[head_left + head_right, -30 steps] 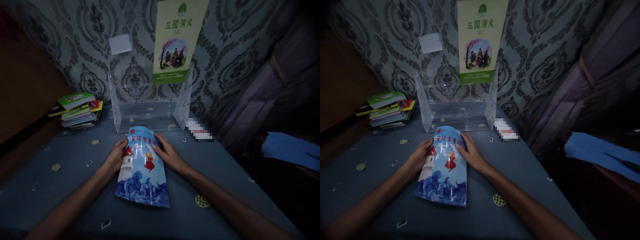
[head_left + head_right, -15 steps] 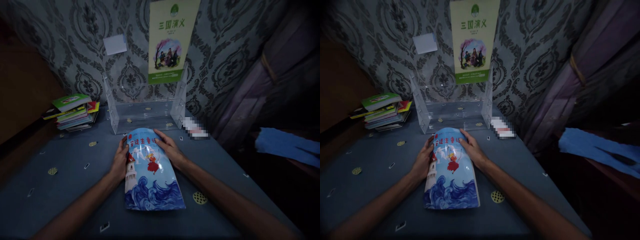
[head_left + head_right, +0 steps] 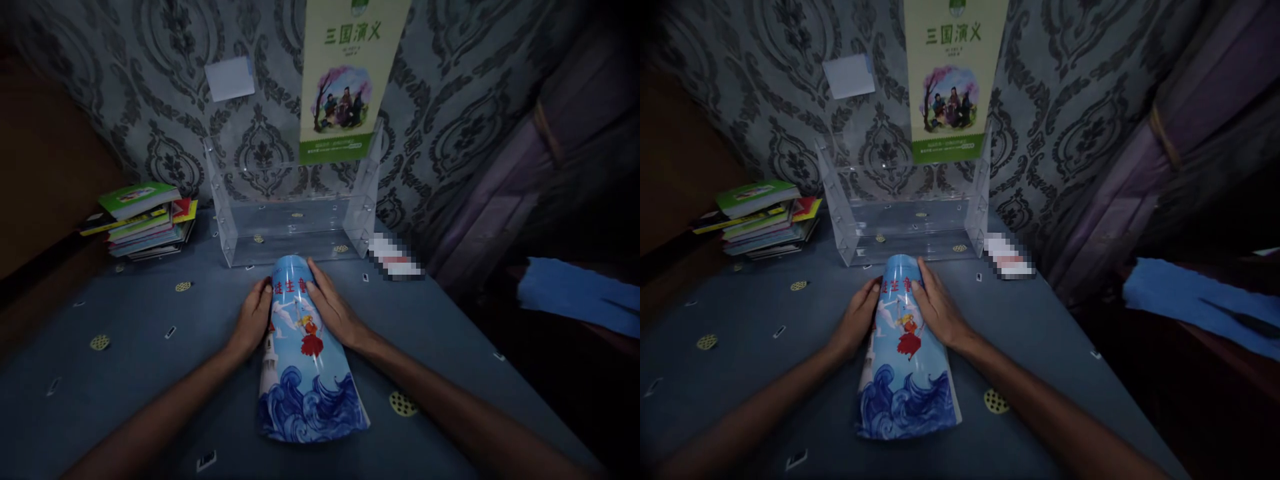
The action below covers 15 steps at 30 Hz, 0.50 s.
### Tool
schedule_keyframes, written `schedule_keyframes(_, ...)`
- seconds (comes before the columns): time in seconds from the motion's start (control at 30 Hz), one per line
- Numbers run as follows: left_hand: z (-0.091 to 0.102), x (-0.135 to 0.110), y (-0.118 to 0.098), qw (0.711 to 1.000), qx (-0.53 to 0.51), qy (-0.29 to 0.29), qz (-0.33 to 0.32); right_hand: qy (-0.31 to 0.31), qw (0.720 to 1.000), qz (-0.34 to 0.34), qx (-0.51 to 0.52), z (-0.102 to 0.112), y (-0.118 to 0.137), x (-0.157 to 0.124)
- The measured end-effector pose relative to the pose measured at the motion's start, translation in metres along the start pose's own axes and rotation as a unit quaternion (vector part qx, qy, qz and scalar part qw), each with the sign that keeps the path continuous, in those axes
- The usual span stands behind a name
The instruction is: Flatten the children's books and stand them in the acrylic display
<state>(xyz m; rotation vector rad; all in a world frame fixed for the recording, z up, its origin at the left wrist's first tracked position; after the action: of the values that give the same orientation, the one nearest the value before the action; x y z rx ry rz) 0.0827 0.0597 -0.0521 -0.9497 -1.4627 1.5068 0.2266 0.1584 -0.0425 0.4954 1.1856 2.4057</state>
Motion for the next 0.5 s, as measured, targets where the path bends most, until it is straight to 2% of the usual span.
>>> schedule_keyframes(0.07, 0.01, 0.0, -0.012, 0.995, 0.094, -0.016, -0.038, -0.005, 0.999, -0.015, -0.044, 0.001, -0.006, 0.001)
schedule_keyframes(0.13, 0.016, 0.0, -0.021, 0.974, 0.217, -0.018, -0.063, 0.004, 0.993, -0.04, -0.107, 0.0, -0.015, 0.002)
schedule_keyframes(0.2, 0.017, 0.0, -0.026, 0.93, 0.36, 0.001, -0.069, 0.021, 0.983, -0.053, -0.177, -0.004, -0.02, 0.002)
schedule_keyframes(0.27, 0.014, -0.001, -0.026, 0.87, 0.489, 0.019, -0.065, 0.032, 0.97, -0.051, -0.235, -0.007, -0.019, 0.002)
schedule_keyframes(0.33, 0.011, -0.001, -0.025, 0.827, 0.558, 0.026, -0.062, 0.029, 0.959, -0.05, -0.277, -0.008, -0.012, 0.002)
schedule_keyframes(0.37, 0.009, -0.001, -0.025, 0.82, 0.568, 0.031, -0.069, 0.023, 0.954, -0.051, -0.295, -0.007, -0.006, 0.002)
schedule_keyframes(0.43, 0.003, 0.0, -0.025, 0.826, 0.551, 0.056, -0.102, 0.025, 0.943, -0.04, -0.328, -0.009, 0.009, 0.004)
schedule_keyframes(0.5, -0.005, 0.0, -0.023, 0.836, 0.522, 0.094, -0.139, 0.067, 0.937, -0.005, -0.343, -0.021, 0.026, 0.009)
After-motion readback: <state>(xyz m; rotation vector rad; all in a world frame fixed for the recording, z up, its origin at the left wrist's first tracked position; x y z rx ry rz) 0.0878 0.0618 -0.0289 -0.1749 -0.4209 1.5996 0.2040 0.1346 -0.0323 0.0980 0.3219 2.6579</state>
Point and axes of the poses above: each hand's wrist, its own x-axis towards the middle knuckle, its own z-axis out of the back of the hand, y = z × x, the point moved 8 cm from there along x, towards the middle knuckle, and after that the axes turned 14 degrees about y, right-handed, at the moved point
